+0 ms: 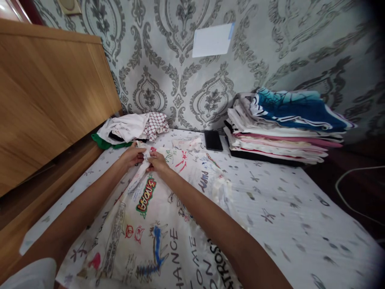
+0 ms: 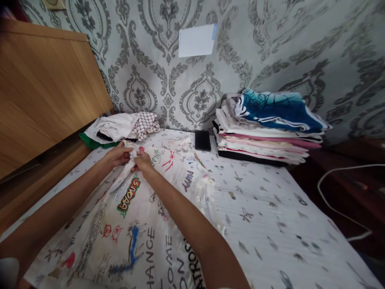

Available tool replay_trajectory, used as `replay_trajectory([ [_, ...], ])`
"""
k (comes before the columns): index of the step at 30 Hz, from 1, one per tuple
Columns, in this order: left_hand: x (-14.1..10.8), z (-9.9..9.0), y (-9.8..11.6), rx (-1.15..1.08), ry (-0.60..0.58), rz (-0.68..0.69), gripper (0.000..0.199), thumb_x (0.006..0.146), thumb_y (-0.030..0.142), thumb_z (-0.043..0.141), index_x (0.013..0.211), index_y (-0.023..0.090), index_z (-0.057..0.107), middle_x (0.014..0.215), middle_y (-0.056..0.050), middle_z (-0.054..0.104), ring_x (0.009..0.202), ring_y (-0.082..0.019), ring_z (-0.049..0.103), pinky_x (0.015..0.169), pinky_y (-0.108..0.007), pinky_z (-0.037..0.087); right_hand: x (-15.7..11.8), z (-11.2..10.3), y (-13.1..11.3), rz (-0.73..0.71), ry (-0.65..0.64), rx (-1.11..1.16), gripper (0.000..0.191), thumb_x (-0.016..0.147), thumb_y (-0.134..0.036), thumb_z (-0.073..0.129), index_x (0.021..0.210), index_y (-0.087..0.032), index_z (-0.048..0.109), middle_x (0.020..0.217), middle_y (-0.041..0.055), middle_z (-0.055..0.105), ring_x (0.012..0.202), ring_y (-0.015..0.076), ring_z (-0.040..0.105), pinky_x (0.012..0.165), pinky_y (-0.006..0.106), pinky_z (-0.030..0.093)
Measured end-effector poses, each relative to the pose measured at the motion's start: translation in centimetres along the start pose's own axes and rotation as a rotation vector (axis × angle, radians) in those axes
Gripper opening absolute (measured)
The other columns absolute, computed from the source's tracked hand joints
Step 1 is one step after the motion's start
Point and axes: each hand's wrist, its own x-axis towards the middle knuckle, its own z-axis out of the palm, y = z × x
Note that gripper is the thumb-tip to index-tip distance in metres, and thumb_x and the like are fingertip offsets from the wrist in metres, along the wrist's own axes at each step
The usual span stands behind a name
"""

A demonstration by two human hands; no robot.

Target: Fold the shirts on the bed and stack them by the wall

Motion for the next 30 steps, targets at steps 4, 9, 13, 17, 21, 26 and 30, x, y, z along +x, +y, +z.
replay_trajectory([
  [4,0.9,0.0,0.3,0.012,0.02,0.071,0.046,0.062,0.018,0.071,0.102,0.025,0.05,0.078,0.003,0.065,0.063,-0.015,0.065,0.063,-0.029,0.054,-0.2,-0.1,0.0,-0.019,-0.047,-0.039,0.013,0.093,-0.013,0.056,0.101,-0.022,0.054,0.062,-0.0061,0.058,0.049,0.0087,0.058,0.048,0.019,0.055],
  [9,3.2,-1.9,2.1,0.154,0.098,0.207,0.035,0.052,0.019,0.07,0.084,0.02,0.058,0.071,0.004,0.061,0.066,-0.015,0.06,0.066,-0.028,0.049,-0.4,-0.2,0.3,-0.069,-0.1,-0.136,0.014,0.098,-0.024,0.051,0.111,-0.021,0.051,0.067,-0.0045,0.06,0.054,0.0093,0.064,0.053,0.019,0.055],
  [13,4.0,-3.3,2.3,0.359,0.158,0.275,0.022,0.048,0.01,0.064,0.067,0.018,0.059,0.061,0.004,0.053,0.071,-0.017,0.056,0.068,-0.027,0.044,-1.0,-0.3,0.7,-0.187,-0.132,-0.284,0.019,0.095,-0.017,0.049,0.112,-0.021,0.055,0.075,-0.0033,0.06,0.061,0.0106,0.065,0.06,0.022,0.055],
  [17,3.8,-3.3,1.4,0.517,0.221,0.305,0.018,0.053,0.007,0.061,0.067,0.018,0.059,0.063,0.002,0.052,0.08,-0.02,0.055,0.074,-0.027,0.043,-2.4,-0.1,0.8,-0.326,-0.179,-0.456,0.018,0.084,-0.009,0.058,0.097,-0.019,0.063,0.087,0.0003,0.061,0.088,0.0165,0.063,0.087,0.032,0.052],
  [21,3.0,-3.3,1.2,0.574,0.247,0.243,0.022,0.065,0.011,0.063,0.086,0.016,0.061,0.072,0.002,0.055,0.073,-0.017,0.056,0.071,-0.026,0.047,-4.7,0.7,0.7,-0.557,-0.242,-0.905,0.021,0.087,-0.01,0.054,0.104,-0.016,0.065,0.107,0.0081,0.059,0.105,0.0218,0.057,0.098,0.037,0.045],
  [26,-1.8,-5.6,1.1,0.647,0.133,0.095,0.02,0.069,0.014,0.069,0.087,0.017,0.06,0.067,0.002,0.058,0.059,-0.014,0.057,0.06,-0.025,0.049,-8.0,2.0,0.6,-0.787,-0.397,-1.281,0.028,0.096,-0.016,0.042,0.12,-0.017,0.058,0.114,0.0116,0.057,0.102,0.0242,0.056,0.083,0.035,0.049],
  [30,-8.2,-7.3,0.2,0.723,-0.09,-0.129,0.026,0.069,0.036,0.076,0.066,0.018,0.057,0.059,-0.002,0.061,0.053,-0.017,0.058,0.051,-0.026,0.048,-8.1,2.2,1.5,-0.733,-0.272,-1.292,0.036,0.092,-0.011,0.041,0.126,-0.012,0.052,0.116,0.0146,0.06,0.102,0.0271,0.056,0.087,0.04,0.049],
])
